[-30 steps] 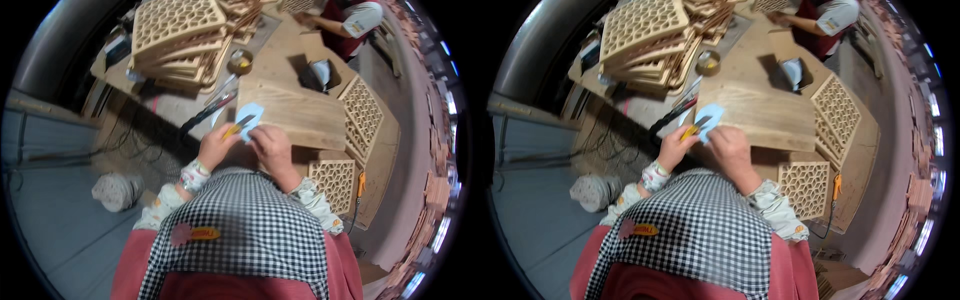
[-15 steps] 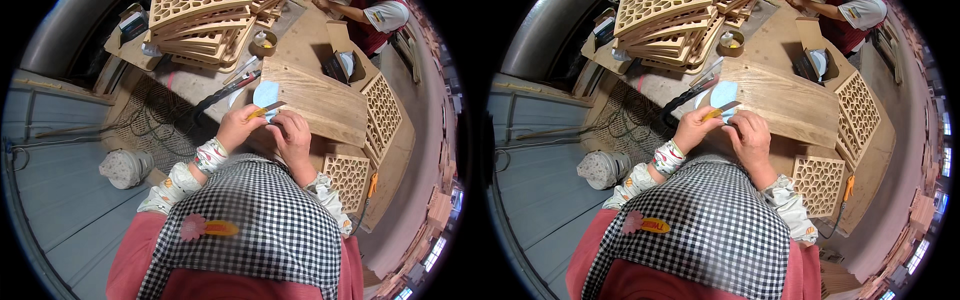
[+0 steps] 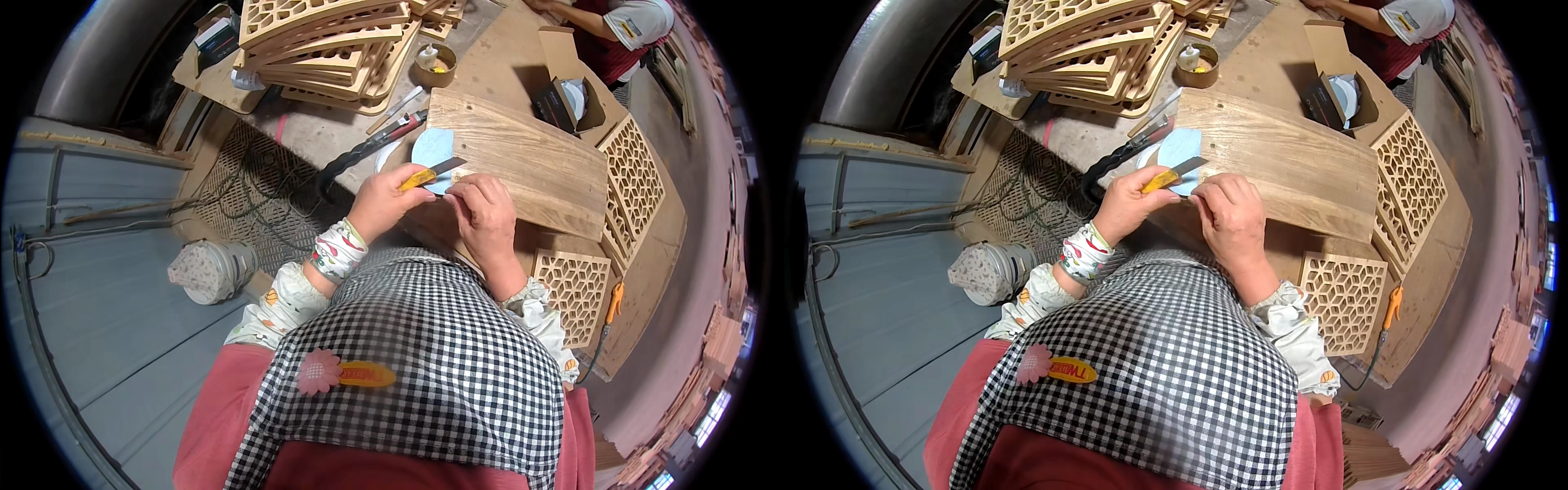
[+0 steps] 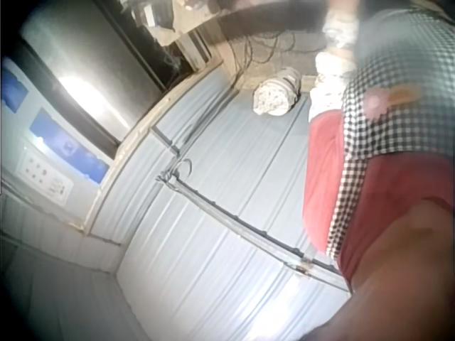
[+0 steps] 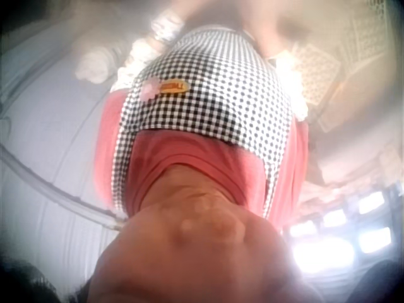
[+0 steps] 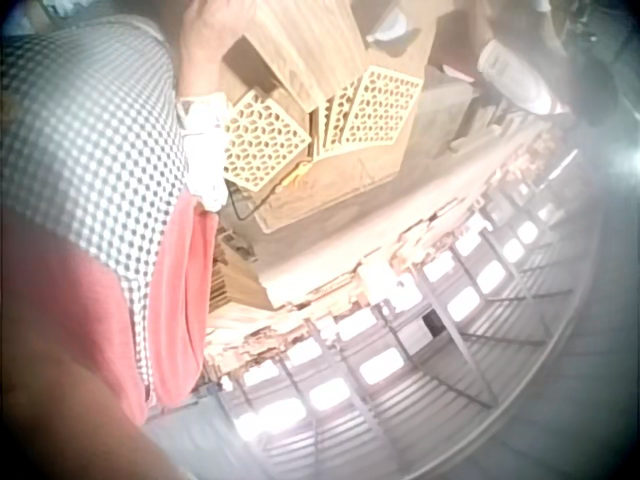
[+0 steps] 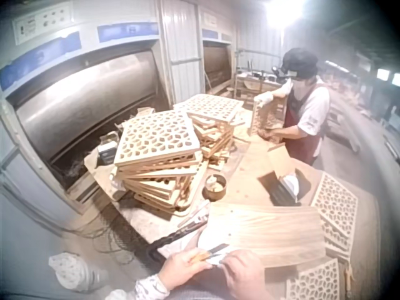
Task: The person holds a wooden lattice panel and sands the interior of its geometric cutouts using a handheld pneumatic or electric sanding tool, while another worker operates at an adjacent bench.
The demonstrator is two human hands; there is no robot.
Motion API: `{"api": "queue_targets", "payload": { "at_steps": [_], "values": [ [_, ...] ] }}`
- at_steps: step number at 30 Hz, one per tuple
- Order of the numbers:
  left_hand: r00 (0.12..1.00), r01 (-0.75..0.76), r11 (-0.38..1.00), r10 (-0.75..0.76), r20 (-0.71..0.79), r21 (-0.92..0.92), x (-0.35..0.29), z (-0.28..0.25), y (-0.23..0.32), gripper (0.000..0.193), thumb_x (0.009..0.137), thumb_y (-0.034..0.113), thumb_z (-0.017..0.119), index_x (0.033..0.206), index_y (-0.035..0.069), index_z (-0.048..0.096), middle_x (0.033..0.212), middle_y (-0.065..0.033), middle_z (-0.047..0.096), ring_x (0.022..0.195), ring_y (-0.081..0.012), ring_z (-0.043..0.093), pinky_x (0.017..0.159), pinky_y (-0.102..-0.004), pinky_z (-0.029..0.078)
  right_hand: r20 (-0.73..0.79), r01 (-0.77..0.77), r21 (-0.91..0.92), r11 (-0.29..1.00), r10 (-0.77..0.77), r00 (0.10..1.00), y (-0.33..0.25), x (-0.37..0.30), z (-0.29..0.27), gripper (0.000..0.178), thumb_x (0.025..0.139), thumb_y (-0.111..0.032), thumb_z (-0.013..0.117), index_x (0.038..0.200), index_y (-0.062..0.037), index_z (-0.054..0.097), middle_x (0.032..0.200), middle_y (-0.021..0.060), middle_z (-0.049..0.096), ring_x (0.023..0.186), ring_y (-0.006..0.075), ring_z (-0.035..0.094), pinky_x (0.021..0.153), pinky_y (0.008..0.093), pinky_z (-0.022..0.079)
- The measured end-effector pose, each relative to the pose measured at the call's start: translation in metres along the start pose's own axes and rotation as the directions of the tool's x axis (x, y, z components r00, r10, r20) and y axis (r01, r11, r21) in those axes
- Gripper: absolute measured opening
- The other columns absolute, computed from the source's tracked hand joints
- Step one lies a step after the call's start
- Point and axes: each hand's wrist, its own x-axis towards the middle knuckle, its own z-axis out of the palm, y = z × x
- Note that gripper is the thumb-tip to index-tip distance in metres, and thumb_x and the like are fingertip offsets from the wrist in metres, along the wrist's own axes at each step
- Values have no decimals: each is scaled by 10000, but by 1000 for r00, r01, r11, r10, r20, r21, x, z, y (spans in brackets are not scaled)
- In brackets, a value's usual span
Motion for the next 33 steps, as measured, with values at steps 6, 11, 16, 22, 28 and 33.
{"api": "queue_targets", "payload": {
  "at_steps": [6, 11, 16, 22, 28, 33],
  "values": [
    [995, 90, 985, -85, 45, -147, 1, 9, -7, 266, 952, 132, 791, 1181, 4, 748, 1028, -15, 763, 939, -67, 679, 841, -237, 548, 34, -24, -8, 1000, 24, 999, -4, 2, -5, 163, 807, -71, 822, 891, -82, 683, 917, 66, 667, 912, 282, 645, 787, 413, 514],
    [988, 157, 878, -147, 57, -453, -1, 18, -8, 196, 971, 130, 768, 1127, 19, 725, 1012, -2, 720, 933, -66, 647, 850, -233, 531, 93, -75, -16, 997, 77, 993, -7, 8, -7, 151, 811, -52, 805, 885, -69, 675, 907, 76, 646, 932, 293, 633, 790, 420, 515],
    [984, 98, 968, -129, -122, -229, -1, 29, 4, 230, 965, 155, 774, 1105, 37, 635, 961, 15, 639, 891, -70, 583, 796, -253, 510, 193, -84, -68, 994, 96, 977, 0, 16, -9, 408, 797, -55, 826, 1169, -40, 661, 1084, 153, 617, 1056, 358, 598, 917, 446, 515],
    [978, 18, 987, -51, -204, -159, -7, 27, 7, 192, 1057, 217, 656, 1104, 31, 643, 866, 14, 594, 795, -54, 541, 713, -240, 474, 430, -3, -119, 993, 54, 901, 22, 56, -24, 778, 771, -222, 898, 1448, -15, 578, 1169, 169, 600, 1130, 373, 572, 991, 458, 502],
    [950, 308, 860, -302, 82, -406, -28, 13, -3, 297, 1136, 261, 500, 984, 46, 638, 667, 75, 426, 569, -28, 355, 520, -220, 293, 427, 118, -62, 991, -80, 901, 39, 57, -20, 801, 741, -342, 898, 1423, -26, 621, 1149, 147, 608, 1082, 348, 565, 960, 458, 506],
    [930, 368, 858, -339, 143, -359, -36, 14, -3, 306, 1129, 273, 497, 934, 72, 619, 658, 65, 450, 556, -34, 368, 508, -223, 303, 443, 145, -103, 984, -85, 892, 34, 56, -20, 797, 742, -327, 891, 1426, -19, 621, 1141, 142, 619, 1068, 344, 579, 944, 448, 514]
  ]
}}
